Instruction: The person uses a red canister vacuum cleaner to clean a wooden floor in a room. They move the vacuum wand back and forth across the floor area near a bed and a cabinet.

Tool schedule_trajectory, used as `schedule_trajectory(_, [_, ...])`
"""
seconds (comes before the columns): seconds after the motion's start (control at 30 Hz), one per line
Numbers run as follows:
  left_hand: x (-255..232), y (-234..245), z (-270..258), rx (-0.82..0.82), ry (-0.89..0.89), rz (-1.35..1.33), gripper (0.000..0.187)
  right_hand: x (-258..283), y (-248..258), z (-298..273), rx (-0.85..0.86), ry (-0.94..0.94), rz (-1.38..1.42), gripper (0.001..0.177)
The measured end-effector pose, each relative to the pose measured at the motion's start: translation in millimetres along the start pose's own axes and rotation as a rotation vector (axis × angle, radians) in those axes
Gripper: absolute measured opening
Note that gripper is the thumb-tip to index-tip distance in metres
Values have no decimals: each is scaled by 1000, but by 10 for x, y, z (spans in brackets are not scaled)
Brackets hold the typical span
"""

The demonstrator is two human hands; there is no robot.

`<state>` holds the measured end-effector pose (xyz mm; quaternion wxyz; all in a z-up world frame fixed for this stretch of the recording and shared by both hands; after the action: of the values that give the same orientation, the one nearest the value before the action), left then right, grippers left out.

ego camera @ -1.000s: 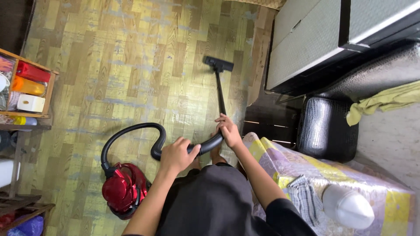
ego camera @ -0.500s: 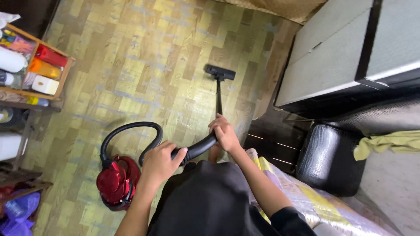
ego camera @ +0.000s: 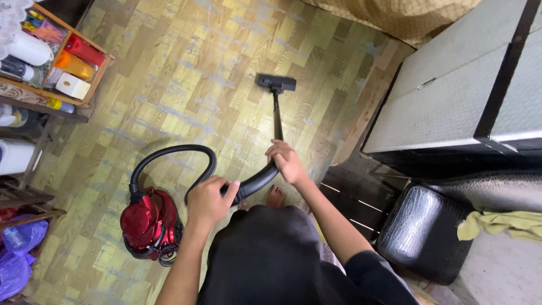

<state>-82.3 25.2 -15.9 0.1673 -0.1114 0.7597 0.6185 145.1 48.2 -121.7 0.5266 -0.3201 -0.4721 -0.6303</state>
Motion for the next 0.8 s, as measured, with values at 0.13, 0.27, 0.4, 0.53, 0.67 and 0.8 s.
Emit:
schedule_trajectory(0.13, [-4,-503,380,-50,-38,35,52,-559,103,77,-44,16,-18,33])
schedule_trajectory(0.27, [-130,-502,434,-31,-80,25,51,-811,139,-7,-73,-57,-67,36])
schedule_trajectory(0.4, [-42,-278,176,36,-46,80,53,-537,-24,-240,-37,-79,-93,40])
schedule_trajectory(0.53, [71,81,-149,137,-18,116,53,54,-198,-410,-33,-114,-85,42])
schedule_trajectory(0.67, [174,281,-402,217,-7,144,54,466,-395,-568,-36,-153,-123,44])
schedule_trajectory(0.8, [436,382,-510,200,-23,113,52,819,-626,-608,-70,-159,-130,44])
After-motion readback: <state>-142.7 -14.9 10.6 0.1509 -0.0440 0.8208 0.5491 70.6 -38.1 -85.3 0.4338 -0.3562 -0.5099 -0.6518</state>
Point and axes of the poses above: each hand's wrist, its own z-axis towards the middle knuckle, its own y-axis out of the back of the hand, x = y × z, the point moved 9 cm from there along z, towards the middle knuckle, and after that the axes turned 12 degrees about y, right-handed, at the moved point
